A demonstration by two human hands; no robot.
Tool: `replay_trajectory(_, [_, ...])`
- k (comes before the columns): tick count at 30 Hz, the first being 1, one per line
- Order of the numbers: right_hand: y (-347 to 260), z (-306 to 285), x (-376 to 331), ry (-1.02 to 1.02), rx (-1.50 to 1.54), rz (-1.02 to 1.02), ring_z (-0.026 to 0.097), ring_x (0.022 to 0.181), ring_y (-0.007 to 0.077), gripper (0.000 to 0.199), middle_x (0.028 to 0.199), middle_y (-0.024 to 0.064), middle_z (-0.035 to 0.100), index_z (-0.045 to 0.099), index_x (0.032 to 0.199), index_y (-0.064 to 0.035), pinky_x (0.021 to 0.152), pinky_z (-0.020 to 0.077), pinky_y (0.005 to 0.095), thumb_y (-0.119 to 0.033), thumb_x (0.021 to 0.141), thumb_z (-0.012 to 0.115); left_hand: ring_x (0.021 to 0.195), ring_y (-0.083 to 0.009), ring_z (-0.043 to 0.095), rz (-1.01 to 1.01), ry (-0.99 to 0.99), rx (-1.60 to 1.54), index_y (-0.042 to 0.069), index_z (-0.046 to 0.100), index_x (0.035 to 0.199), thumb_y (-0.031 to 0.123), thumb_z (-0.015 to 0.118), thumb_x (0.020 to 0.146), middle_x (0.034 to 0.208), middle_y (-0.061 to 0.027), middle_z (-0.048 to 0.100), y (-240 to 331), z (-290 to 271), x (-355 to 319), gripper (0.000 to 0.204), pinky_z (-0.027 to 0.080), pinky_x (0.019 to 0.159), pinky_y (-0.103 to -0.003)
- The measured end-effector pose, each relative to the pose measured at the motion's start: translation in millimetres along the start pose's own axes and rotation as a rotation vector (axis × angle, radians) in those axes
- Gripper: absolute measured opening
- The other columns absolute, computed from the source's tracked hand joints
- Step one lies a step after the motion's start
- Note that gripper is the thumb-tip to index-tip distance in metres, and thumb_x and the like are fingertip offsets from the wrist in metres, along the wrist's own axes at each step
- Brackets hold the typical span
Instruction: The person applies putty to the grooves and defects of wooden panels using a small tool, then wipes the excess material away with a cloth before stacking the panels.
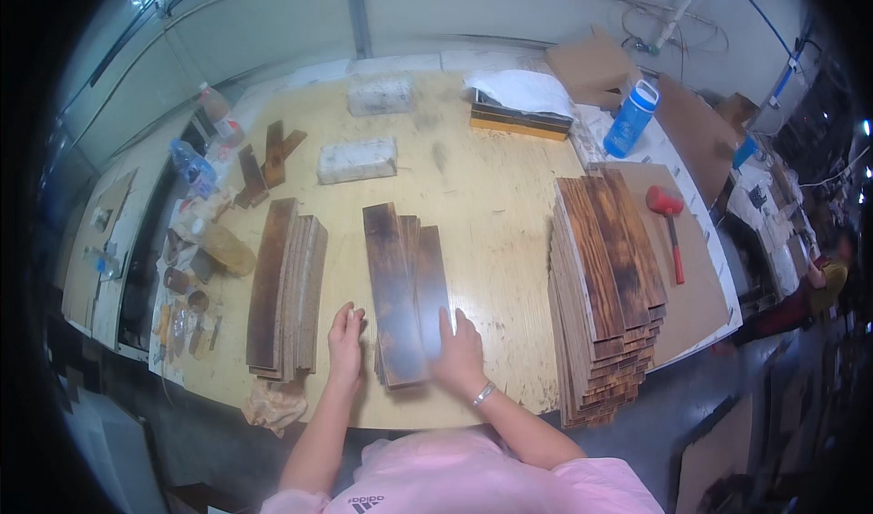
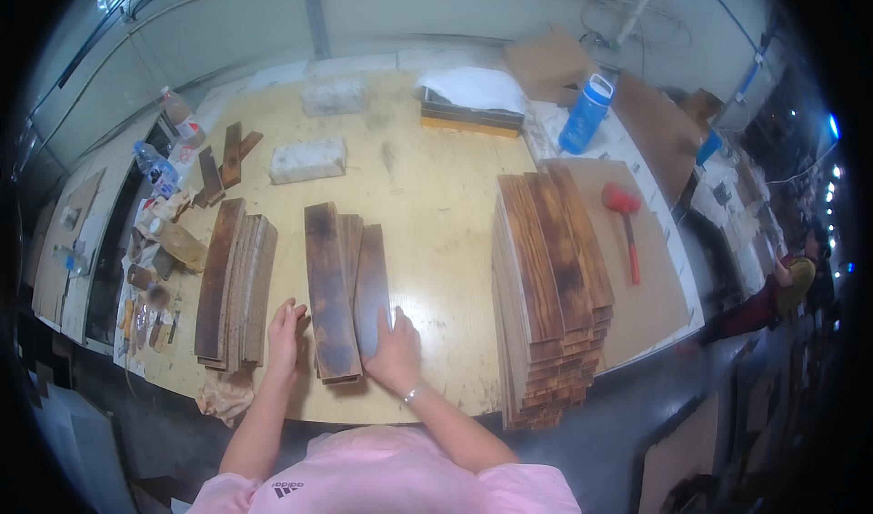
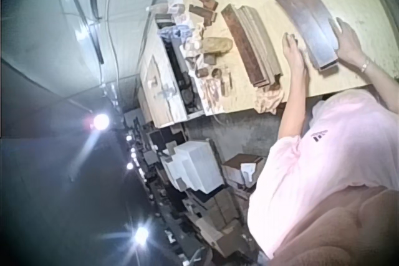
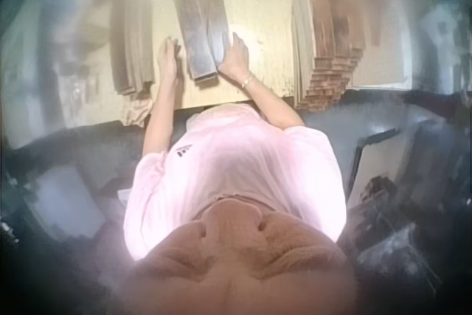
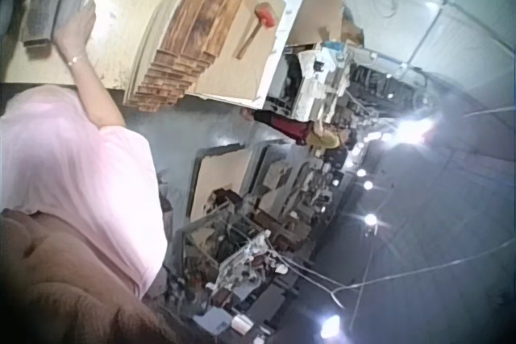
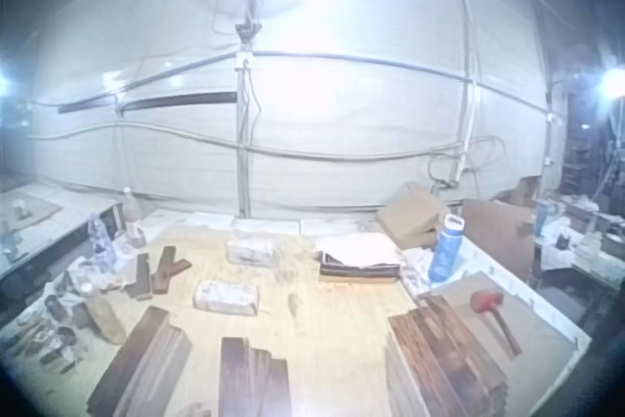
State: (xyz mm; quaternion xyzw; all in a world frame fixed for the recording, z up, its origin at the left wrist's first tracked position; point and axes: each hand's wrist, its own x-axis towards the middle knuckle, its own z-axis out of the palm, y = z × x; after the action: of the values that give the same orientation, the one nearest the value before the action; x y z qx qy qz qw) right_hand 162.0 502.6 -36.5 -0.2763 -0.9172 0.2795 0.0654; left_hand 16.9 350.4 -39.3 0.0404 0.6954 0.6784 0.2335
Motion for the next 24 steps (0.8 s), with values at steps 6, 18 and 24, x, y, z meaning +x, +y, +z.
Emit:
replay_trajectory(6, [-9, -4, -9, -0.038, -0.137, -0.09, 0.031, 0.134, 0.0449, 0.09, 0.148, 0.0311, 0.027, 0.035, 0.146, -0.0053, 0.108, 0.0309, 0.0471, -0.032, 0.071, 0.077, 0.099, -0.012, 0.057, -0.025, 0.025, 0.017, 0.001, 0.048, 0.134, 0.036, 0.047, 0.102, 0.114, -0.0061, 0.062, -18, -25, -25, 0.047, 0.043, 0.087, -0.031])
replay_trajectory(18, [-9, -7, -18, -0.16, -0.284, -0.189, 0.031, 0.134, 0.045, 0.095, 0.155, 0.0212, 0.02, 0.034, 0.148, -0.0202, 0.106, 0.0347, 0.0493, -0.031, 0.067, 0.081, 0.075, -0.0075, 0.049, 0.025, 0.104, 0.017, 0.0, 0.055, 0.122, 0.016, 0.058, 0.098, 0.095, -0.0012, 0.058, -73, -34, -36, 0.029, 0.043, 0.069, -0.021])
replay_trajectory(24, [5, -6, -14, -0.167, -0.103, -0.21, 0.034, 0.13, 0.0451, 0.093, 0.155, 0.019, 0.021, 0.038, 0.146, -0.0232, 0.106, 0.0416, 0.0453, -0.025, 0.065, 0.083, 0.07, -0.0065, 0.053, 0.123, 0.096, 0.088, -0.003, 0.058, 0.117, 0.008, 0.054, 0.097, 0.088, -0.0026, 0.063, -82, -38, -31, 0.023, 0.045, 0.063, -0.021])
